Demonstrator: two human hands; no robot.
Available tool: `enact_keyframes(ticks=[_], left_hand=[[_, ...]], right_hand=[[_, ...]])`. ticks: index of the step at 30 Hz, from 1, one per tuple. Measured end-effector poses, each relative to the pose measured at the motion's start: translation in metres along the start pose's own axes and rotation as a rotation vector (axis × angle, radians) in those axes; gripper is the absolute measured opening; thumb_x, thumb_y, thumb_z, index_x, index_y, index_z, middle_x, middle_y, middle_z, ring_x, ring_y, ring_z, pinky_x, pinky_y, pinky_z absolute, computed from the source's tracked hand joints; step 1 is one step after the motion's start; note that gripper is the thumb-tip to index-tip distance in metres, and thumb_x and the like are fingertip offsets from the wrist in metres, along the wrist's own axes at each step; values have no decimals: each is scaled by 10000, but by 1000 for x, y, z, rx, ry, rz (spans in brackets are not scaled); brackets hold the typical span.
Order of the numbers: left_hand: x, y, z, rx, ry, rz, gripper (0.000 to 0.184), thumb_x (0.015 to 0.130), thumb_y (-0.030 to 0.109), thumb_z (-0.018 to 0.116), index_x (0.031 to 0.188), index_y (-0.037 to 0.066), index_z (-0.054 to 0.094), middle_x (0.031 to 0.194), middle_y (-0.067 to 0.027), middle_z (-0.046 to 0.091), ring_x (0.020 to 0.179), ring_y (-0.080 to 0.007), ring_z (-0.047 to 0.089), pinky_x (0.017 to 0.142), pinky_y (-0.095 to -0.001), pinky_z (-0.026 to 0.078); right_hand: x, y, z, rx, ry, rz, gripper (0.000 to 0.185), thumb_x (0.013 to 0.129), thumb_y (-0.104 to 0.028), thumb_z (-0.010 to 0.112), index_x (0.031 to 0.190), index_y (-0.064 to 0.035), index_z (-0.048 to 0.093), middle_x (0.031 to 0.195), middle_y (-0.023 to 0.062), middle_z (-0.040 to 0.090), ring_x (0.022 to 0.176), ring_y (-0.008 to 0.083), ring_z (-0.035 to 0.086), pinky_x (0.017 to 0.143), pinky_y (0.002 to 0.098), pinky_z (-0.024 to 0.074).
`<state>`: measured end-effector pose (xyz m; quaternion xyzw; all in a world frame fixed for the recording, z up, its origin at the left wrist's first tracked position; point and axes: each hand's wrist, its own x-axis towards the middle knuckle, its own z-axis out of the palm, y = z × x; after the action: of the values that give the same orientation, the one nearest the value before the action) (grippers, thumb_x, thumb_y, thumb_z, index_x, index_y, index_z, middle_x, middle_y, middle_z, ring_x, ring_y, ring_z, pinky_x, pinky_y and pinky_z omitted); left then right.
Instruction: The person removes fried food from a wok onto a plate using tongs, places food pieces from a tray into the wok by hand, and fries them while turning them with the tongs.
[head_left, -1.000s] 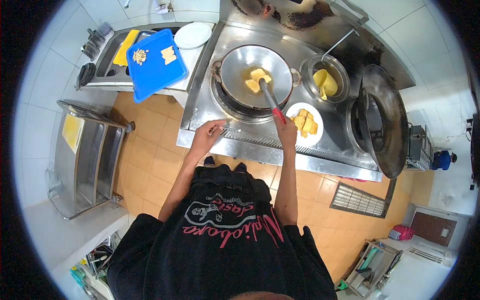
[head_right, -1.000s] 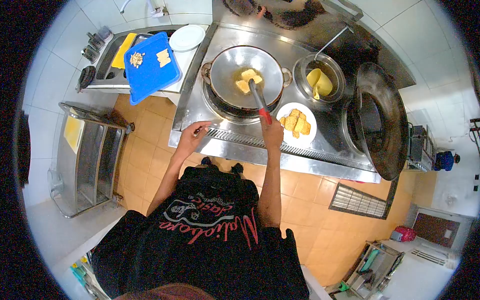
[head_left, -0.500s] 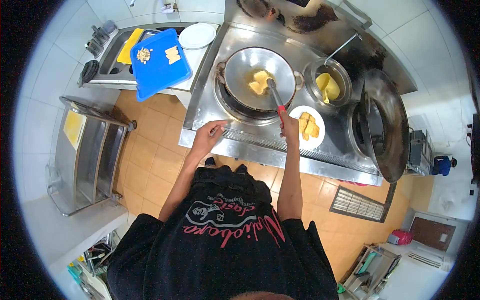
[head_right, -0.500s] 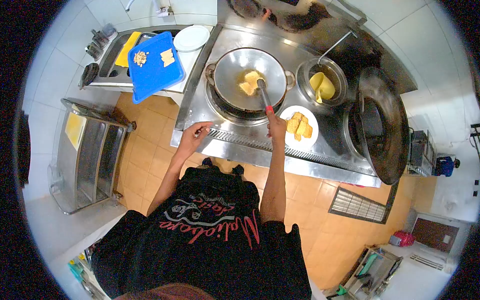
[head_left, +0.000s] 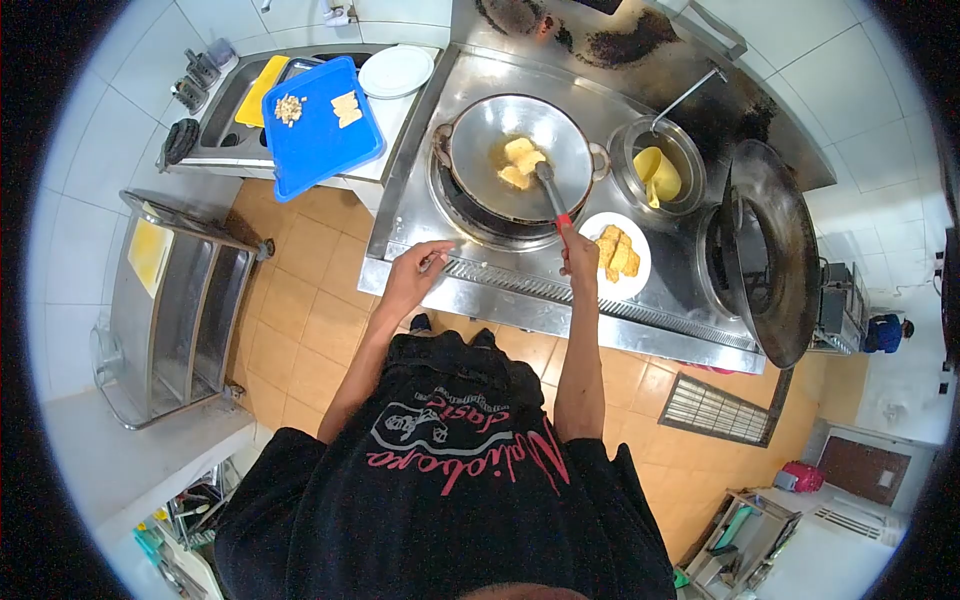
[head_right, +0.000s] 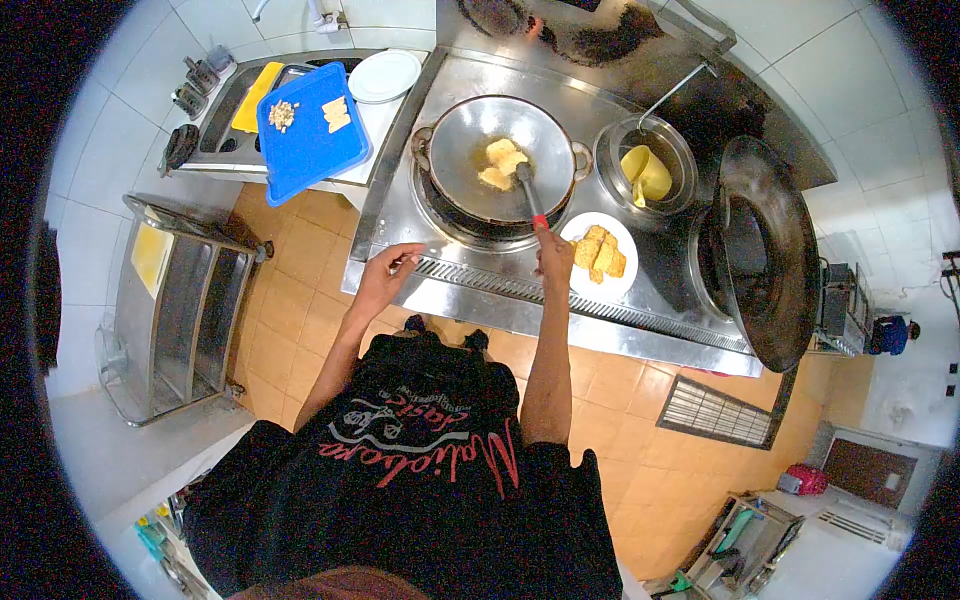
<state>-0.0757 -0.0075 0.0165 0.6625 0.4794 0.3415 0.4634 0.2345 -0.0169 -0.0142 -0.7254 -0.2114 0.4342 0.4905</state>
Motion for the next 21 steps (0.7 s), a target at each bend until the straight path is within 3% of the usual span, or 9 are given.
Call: enact_keyframes(ticks=[6, 10, 12, 15, 21], left_hand=[[0, 0, 0, -4, -18, -3, 226, 919, 105, 617, 1134, 63, 675, 1041, -86, 696, 862, -139, 622, 793, -287, 498], [2, -1, 4, -42, -21, -5, 227, 919, 99, 618, 1136, 60, 672, 1036, -85, 694, 868, -138, 623, 787, -284, 497], [2, -1, 4, -45, -11, 10, 228, 919, 100, 618, 1137, 59, 671, 1034, -85, 694, 869, -138, 624, 785, -283, 497], [2, 3, 1, -29, -2, 1, 231, 920, 100, 617, 1141, 57, 669, 1028, -86, 694, 871, -141, 626, 786, -284, 498], [-2, -1, -2, -31, 3, -20, 234, 922, 103, 620, 1146, 58, 669, 1013, -95, 694, 863, -137, 620, 792, -286, 496]], right_hand=[[4, 3, -4, -281, 71, -229, 471, 870, -447, 665, 905, 21, 684, 530, -33, 434, 382, 67, 394, 304, 233, 322], [7, 1, 5, -334, 22, -275, 461, 874, -435, 661, 932, 22, 687, 532, -39, 423, 385, 71, 397, 304, 239, 327], [13, 7, 10, -369, 0, -248, 491, 877, -474, 641, 914, 10, 713, 533, 108, 539, 424, 198, 531, 426, 364, 422], [26, 23, 10, -475, 86, -445, 496, 874, -476, 643, 898, 15, 707, 549, 125, 564, 429, 220, 549, 435, 375, 431], [5, -4, 4, -445, 64, -260, 527, 863, -502, 645, 901, 21, 703, 559, 124, 578, 481, 211, 579, 483, 386, 458]])
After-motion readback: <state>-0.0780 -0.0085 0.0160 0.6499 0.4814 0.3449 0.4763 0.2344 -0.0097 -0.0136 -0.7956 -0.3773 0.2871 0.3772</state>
